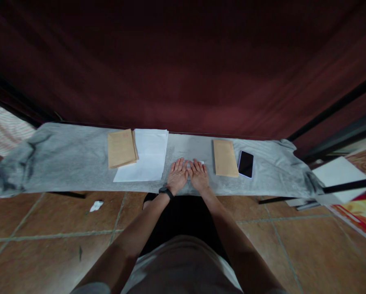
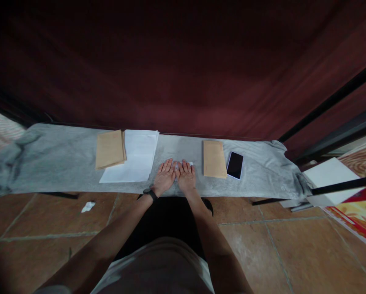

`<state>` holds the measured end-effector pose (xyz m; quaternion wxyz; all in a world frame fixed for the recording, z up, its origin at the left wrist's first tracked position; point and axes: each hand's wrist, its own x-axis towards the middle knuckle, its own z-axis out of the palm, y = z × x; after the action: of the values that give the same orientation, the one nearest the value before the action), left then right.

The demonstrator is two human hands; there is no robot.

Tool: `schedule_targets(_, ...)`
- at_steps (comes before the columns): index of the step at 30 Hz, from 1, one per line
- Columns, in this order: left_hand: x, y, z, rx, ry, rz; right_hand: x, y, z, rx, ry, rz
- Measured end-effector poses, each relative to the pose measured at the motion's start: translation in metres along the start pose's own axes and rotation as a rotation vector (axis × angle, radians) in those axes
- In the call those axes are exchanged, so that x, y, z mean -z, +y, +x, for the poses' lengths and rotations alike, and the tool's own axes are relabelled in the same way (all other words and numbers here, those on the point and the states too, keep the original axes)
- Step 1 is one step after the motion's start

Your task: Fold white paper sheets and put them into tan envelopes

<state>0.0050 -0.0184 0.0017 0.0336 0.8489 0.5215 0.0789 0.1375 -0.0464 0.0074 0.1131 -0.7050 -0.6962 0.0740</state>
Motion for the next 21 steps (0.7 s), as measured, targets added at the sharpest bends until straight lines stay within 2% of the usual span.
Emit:
schedule_targets(5, 0.0, 0.001, 0.0, 0.032, 0.006, -0.013, -0.004, 0.01, -0.004, -0.007, 0.023, -0.023)
schedule_targets(15, -0.006, 0.0, 0.001, 0.104, 0.02, -0.03, -0.011, 0.023, -0.014, -0.011, 0.15, -0.039)
schedule_targets(21, -0.002, 0.001, -0.001, 0.114, 0.026, -0.007, -0.014, 0.033, -0.021, -0.003, 0.197, -0.055)
